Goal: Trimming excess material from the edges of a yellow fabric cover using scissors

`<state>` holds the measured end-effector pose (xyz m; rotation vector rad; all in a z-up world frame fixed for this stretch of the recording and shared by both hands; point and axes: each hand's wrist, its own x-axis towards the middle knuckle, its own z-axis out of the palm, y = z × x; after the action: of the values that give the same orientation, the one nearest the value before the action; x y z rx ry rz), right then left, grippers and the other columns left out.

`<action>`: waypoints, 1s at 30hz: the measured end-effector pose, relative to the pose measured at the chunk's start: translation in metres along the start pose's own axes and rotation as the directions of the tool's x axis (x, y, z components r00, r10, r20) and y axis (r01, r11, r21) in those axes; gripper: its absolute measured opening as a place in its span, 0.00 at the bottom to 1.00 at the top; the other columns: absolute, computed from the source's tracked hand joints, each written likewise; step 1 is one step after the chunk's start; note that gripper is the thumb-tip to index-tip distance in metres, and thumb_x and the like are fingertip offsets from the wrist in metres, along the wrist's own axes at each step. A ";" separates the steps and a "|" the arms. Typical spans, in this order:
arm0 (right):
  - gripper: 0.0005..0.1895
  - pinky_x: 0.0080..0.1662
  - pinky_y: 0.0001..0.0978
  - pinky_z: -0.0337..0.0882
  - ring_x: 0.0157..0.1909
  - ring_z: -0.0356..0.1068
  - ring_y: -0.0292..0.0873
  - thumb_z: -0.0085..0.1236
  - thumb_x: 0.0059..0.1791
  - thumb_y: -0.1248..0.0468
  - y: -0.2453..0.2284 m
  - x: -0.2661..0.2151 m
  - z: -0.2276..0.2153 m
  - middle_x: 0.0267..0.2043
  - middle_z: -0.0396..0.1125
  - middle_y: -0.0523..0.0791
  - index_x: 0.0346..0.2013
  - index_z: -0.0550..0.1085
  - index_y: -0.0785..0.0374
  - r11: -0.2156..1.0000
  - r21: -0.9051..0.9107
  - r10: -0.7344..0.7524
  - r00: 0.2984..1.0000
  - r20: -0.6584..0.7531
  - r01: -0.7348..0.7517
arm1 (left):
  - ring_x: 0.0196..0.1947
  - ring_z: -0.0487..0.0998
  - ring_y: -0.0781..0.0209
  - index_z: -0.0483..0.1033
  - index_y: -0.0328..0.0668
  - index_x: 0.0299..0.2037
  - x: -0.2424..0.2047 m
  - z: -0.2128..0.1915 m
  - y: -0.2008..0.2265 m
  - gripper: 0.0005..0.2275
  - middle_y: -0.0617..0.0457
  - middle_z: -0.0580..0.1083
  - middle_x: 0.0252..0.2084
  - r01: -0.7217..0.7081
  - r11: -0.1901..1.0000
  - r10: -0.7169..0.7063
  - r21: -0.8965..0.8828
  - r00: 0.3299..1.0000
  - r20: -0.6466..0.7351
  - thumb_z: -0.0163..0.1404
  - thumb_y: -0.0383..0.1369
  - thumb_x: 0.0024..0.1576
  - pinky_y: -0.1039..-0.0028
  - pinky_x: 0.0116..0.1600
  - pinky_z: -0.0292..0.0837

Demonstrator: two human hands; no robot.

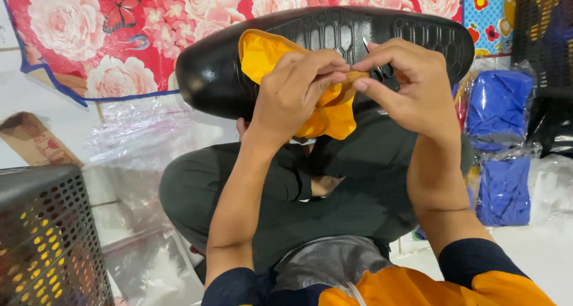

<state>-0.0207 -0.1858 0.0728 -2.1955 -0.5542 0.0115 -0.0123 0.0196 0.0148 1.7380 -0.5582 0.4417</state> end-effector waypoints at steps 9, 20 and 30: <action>0.05 0.64 0.31 0.68 0.62 0.67 0.43 0.57 0.54 0.73 0.042 -0.027 0.003 0.50 0.68 0.48 0.44 0.73 0.68 0.847 0.471 0.257 0.966 0.041 -0.245 | 0.43 0.82 0.62 0.70 0.36 0.54 0.004 0.005 -0.010 0.14 0.48 0.79 0.43 0.354 0.808 -0.239 -0.470 0.927 0.288 0.56 0.22 0.60 0.77 0.50 0.80; 0.06 0.56 0.25 0.67 0.51 0.65 0.40 0.57 0.54 0.74 0.040 -0.026 0.007 0.50 0.66 0.50 0.45 0.72 0.70 0.848 0.499 0.245 0.967 -0.075 -0.176 | 0.40 0.78 0.55 0.76 0.35 0.45 0.012 0.006 0.003 0.11 0.52 0.78 0.42 0.148 0.980 -0.119 -0.134 0.972 0.203 0.60 0.22 0.53 0.70 0.51 0.72; 0.13 0.57 0.56 0.69 0.40 0.64 0.55 0.73 0.39 0.82 0.024 -0.016 0.020 0.32 0.66 0.53 0.27 0.74 0.73 0.856 -0.474 -0.370 0.887 -0.277 0.209 | 0.36 0.73 0.54 0.80 0.34 0.36 0.003 0.018 -0.004 0.09 0.52 0.74 0.37 -0.197 0.967 0.219 0.159 0.966 -0.139 0.64 0.16 0.49 0.65 0.46 0.74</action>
<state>-0.0293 -0.1905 0.0392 -2.4275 -0.7293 -0.7338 -0.0078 0.0025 0.0091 1.7703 -0.6117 0.7771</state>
